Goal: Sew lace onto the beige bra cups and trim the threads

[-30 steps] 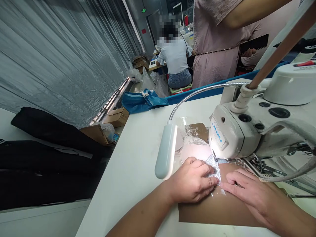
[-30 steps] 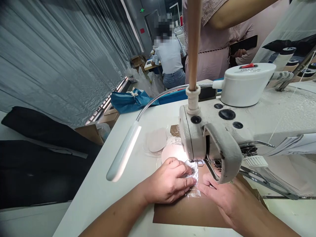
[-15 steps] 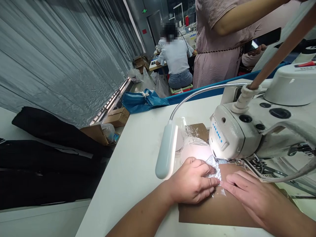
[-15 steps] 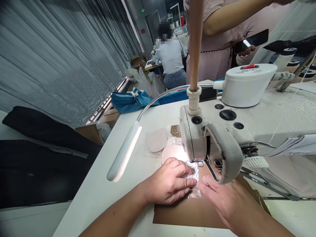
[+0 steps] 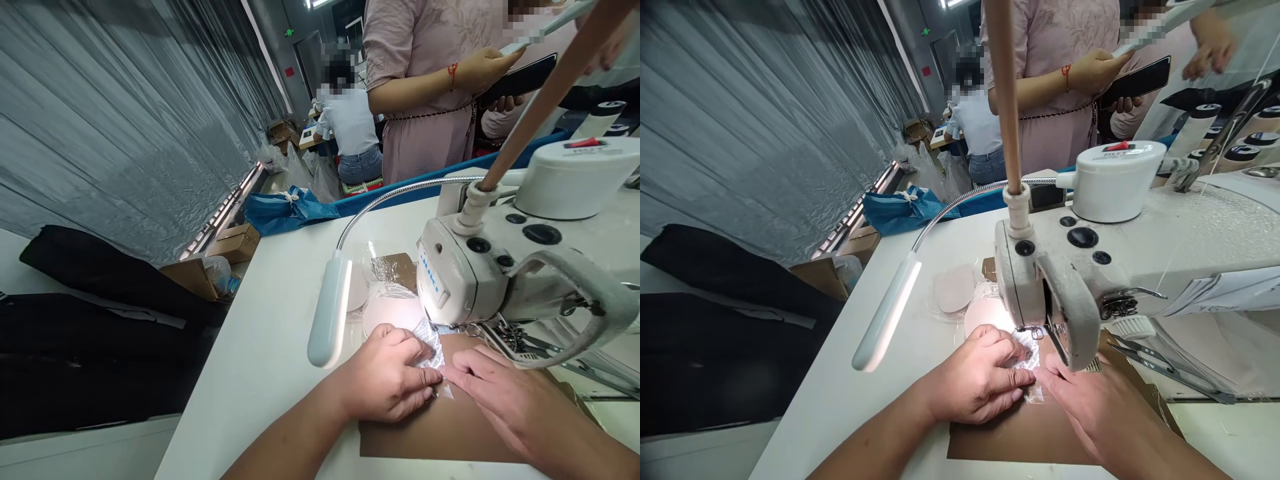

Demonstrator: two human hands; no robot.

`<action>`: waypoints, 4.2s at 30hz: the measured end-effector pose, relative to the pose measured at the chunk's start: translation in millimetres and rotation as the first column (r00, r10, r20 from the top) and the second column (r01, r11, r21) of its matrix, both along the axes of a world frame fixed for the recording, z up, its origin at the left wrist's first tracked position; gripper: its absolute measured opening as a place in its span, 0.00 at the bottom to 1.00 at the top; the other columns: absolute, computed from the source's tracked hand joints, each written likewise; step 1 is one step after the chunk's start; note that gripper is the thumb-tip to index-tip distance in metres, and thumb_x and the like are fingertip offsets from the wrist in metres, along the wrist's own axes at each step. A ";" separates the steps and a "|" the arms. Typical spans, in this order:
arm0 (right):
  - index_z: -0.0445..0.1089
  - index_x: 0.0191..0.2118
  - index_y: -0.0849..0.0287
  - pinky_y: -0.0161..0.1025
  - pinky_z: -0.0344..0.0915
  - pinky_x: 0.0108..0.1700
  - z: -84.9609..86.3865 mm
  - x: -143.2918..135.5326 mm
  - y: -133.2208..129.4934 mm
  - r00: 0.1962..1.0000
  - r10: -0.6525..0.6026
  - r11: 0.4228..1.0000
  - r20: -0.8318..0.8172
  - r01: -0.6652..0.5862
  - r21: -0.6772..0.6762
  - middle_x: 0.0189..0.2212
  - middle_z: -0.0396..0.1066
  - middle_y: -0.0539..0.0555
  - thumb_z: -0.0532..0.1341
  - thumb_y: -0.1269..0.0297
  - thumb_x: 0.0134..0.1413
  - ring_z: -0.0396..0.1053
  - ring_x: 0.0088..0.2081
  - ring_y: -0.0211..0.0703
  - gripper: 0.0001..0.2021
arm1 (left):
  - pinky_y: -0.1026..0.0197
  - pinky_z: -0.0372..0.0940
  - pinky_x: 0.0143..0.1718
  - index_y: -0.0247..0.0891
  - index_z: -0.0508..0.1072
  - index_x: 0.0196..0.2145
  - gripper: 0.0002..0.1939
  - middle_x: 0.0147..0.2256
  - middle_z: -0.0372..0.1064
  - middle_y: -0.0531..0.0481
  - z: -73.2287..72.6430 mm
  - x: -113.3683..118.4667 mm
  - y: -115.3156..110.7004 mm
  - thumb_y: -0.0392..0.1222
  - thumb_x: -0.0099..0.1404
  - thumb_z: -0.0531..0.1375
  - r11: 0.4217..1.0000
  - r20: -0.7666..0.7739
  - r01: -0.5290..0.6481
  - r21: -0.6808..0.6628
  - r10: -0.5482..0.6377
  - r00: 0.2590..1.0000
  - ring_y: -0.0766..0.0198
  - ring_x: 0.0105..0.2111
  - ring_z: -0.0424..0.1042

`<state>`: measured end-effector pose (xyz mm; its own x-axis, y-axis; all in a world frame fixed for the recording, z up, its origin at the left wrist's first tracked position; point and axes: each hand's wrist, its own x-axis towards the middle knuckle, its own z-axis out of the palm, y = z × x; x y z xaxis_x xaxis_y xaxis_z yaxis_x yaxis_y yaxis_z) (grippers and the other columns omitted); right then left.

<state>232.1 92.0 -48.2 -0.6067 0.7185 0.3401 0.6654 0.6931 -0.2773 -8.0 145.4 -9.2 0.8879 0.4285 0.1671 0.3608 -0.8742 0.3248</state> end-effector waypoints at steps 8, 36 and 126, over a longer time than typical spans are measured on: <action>0.68 0.50 0.53 0.42 0.56 0.33 -24.0 1.5 -5.5 0.999 -0.026 0.997 -0.043 0.029 0.067 0.38 0.72 0.55 0.49 0.80 0.48 0.68 0.33 0.45 0.26 | 0.53 0.64 0.46 0.32 0.69 0.55 0.19 0.54 0.69 0.40 -2.6 7.5 3.0 0.43 0.72 0.51 0.993 0.010 -0.108 0.056 0.108 0.994 0.55 0.45 0.67; 0.72 0.55 0.56 0.57 0.71 0.44 -18.9 -3.0 13.2 0.918 -0.323 0.911 0.229 0.235 0.338 0.40 0.76 0.63 0.52 0.80 0.50 0.73 0.39 0.55 0.28 | 0.53 0.58 0.43 0.39 0.70 0.53 0.16 0.50 0.71 0.42 -4.5 9.6 16.3 0.41 0.72 0.51 0.962 -0.043 -0.193 0.193 0.205 0.978 0.55 0.46 0.66; 0.71 0.54 0.60 0.46 0.77 0.37 -0.3 -10.2 15.1 0.983 -0.144 0.984 0.111 0.131 0.118 0.43 0.78 0.57 0.47 0.68 0.66 0.78 0.39 0.48 0.20 | 0.46 0.60 0.55 0.36 0.70 0.54 0.25 0.56 0.66 0.40 -15.1 6.4 12.0 0.53 0.65 0.58 0.900 0.134 -0.432 0.057 0.422 0.897 0.49 0.53 0.66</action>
<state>221.8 107.1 -48.5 -0.5455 0.7599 0.3536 0.7799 0.6147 -0.1180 -1.6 157.5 -24.3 0.5950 0.7421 0.3086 0.6701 -0.6701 0.3193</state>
